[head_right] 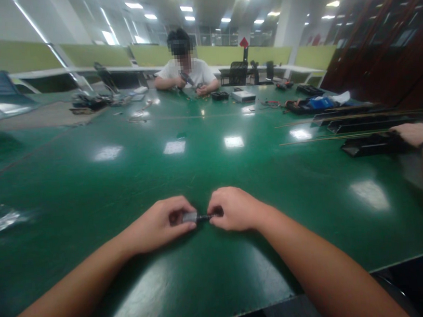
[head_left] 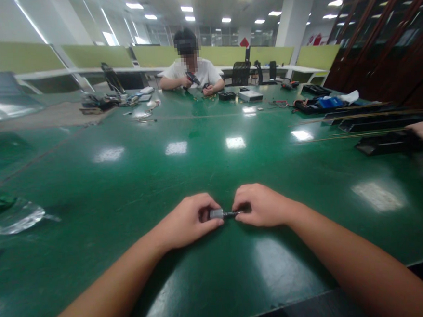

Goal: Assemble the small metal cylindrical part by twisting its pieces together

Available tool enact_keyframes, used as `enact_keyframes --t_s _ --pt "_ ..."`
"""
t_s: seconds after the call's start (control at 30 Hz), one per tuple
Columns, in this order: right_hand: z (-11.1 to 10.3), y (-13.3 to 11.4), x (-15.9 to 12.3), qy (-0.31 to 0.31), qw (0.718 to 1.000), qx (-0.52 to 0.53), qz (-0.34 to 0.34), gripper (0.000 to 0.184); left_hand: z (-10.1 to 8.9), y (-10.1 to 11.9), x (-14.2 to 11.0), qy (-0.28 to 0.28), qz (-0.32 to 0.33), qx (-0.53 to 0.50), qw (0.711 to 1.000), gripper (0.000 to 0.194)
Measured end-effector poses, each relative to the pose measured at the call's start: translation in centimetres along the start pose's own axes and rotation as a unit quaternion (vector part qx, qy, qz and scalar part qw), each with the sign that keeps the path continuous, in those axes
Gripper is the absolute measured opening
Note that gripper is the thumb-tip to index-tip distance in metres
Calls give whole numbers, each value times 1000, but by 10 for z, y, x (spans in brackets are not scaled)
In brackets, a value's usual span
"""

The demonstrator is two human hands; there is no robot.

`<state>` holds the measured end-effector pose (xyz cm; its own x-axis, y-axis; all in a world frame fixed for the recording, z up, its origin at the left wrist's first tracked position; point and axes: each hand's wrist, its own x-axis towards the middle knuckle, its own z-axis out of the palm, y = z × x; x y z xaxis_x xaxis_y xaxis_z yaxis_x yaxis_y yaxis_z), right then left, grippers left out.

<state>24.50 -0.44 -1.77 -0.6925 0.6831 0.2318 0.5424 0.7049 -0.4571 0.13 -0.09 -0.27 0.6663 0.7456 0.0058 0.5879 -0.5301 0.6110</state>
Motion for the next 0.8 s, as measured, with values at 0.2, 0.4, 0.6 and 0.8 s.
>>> enact_keyframes --t_s 0.2,0.4,0.6,0.8 --pt "-1 1 1 -1 1000 -4 14 9 0 -1 1 15 3 -1 1000 23" --pt "-2 1 0 0 1000 -7 19 9 0 -1 1 19 2 3 1000 22" --pt "-3 3 0 0 1000 -9 21 9 -1 -1 1 17 3 11 1000 20" --pt "-4 5 -1 1 1000 -15 24 10 -2 -3 0 20 4 19 1000 22"
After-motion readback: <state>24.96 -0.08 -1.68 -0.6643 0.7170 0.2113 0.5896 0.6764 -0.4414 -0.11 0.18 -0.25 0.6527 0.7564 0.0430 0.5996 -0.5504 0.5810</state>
